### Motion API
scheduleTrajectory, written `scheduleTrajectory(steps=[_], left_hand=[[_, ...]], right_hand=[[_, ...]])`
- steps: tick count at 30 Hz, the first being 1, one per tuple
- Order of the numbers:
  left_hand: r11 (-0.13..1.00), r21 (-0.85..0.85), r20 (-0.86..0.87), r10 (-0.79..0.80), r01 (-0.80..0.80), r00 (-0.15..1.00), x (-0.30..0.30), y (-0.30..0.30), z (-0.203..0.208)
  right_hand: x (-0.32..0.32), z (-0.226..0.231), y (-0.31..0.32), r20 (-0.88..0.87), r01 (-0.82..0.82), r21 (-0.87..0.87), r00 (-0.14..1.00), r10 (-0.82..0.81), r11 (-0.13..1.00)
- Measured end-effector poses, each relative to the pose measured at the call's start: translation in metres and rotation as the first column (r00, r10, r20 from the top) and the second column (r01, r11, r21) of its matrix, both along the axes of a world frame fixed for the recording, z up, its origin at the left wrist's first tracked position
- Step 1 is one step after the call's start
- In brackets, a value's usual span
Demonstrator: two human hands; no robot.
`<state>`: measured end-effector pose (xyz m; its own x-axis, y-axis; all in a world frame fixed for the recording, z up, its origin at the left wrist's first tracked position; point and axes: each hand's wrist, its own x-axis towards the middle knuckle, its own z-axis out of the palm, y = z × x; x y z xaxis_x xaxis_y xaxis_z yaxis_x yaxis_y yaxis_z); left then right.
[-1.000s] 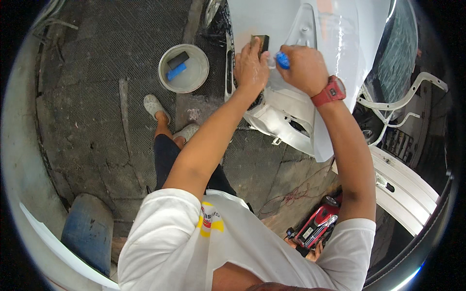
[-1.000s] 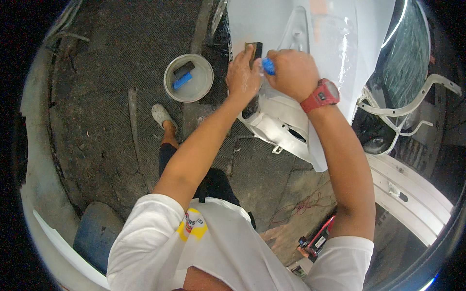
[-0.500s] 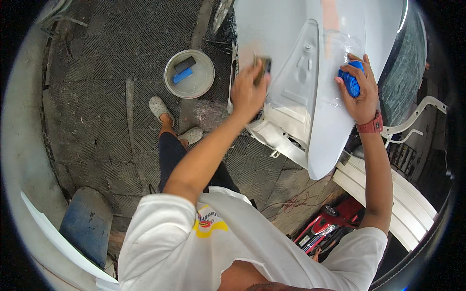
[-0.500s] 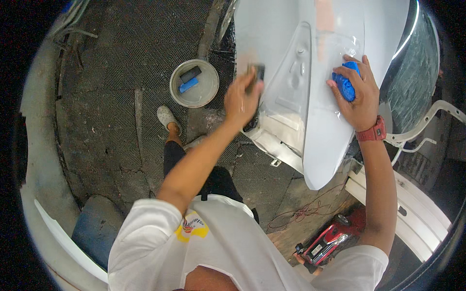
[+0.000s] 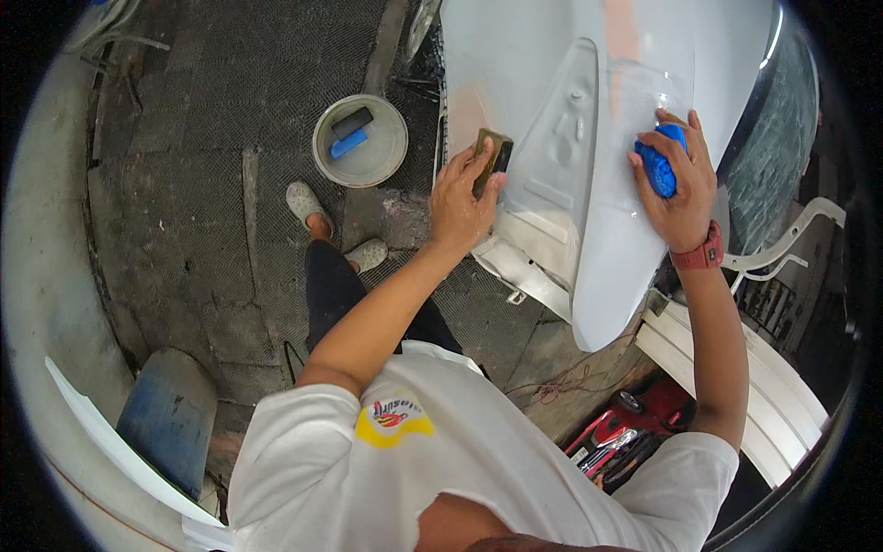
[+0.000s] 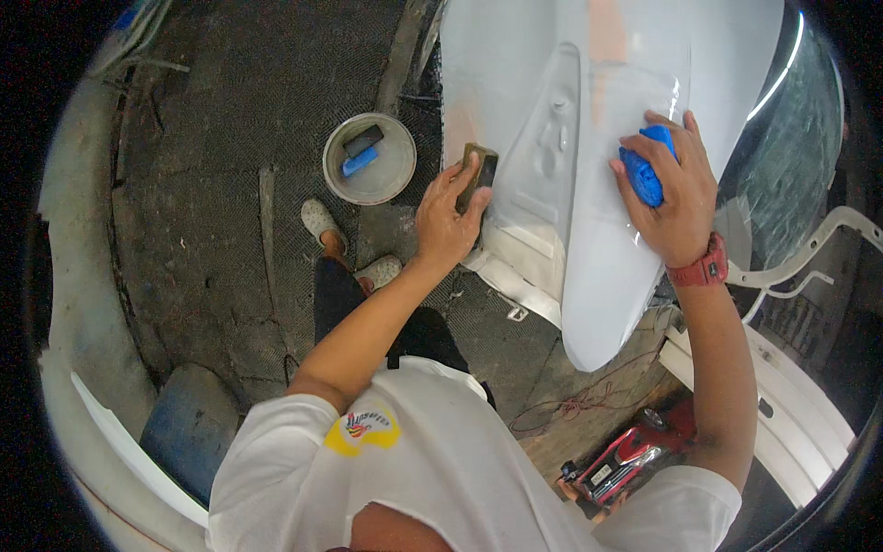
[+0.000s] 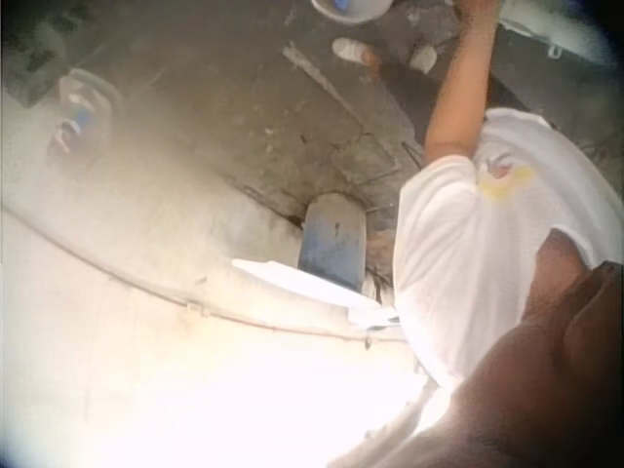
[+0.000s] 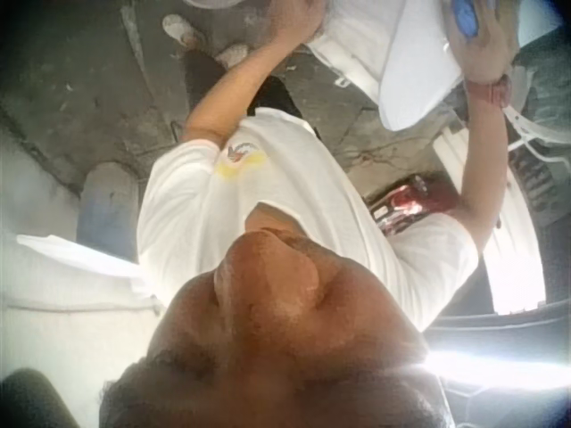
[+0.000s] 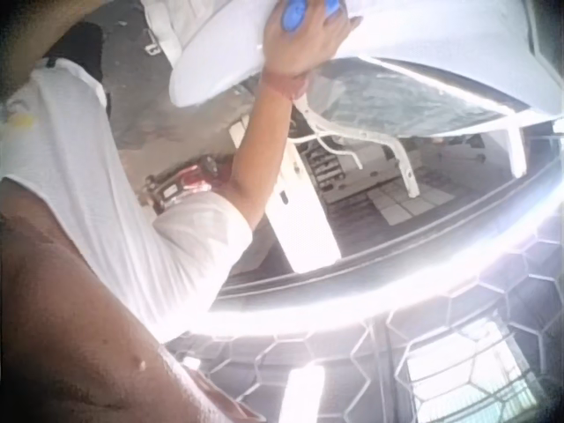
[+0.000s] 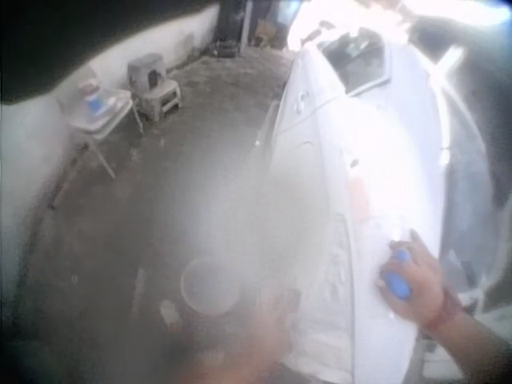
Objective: The person sands a white car hood with a sanding block in one hand while holding a blue cloth in the other. They repeatedly dip the sanding block into a bucket of water and continue sanding the same area of the hood.
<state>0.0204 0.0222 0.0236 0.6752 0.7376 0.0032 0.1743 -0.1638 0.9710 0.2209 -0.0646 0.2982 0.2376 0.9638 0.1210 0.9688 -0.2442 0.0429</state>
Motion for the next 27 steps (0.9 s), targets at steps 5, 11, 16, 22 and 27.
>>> scheduleTrajectory(steps=[5, 11, 16, 22, 27], left_hand=[[0.967, -0.256, -0.114, -0.028, -0.002, 0.993, 0.059, 0.076, -0.023], [0.995, -0.095, -0.069, -0.050, 0.043, 0.996, 0.005, 0.012, -0.018], [0.997, -0.030, -0.023, -0.069, 0.069, 0.997, -0.007, -0.001, -0.039], [0.959, -0.282, -0.113, 0.006, -0.038, 0.994, 0.058, 0.067, -0.073], [1.000, -0.015, -0.027, 0.008, -0.009, 1.000, -0.029, -0.030, -0.057]], right_hand=[[-0.001, -0.002, 0.005, -0.013, -0.010, 0.015, 1.000, 0.010, 1.000], [-0.001, -0.002, 0.002, -0.008, 0.012, -0.010, 1.000, -0.012, 1.000], [-0.002, -0.001, -0.004, -0.008, 0.020, -0.008, 1.000, -0.020, 1.000], [-0.002, -0.001, 0.007, 0.014, 0.008, -0.013, 1.000, -0.008, 1.000], [-0.005, -0.001, 0.001, 0.031, 0.037, -0.027, 0.999, -0.036, 0.999]])
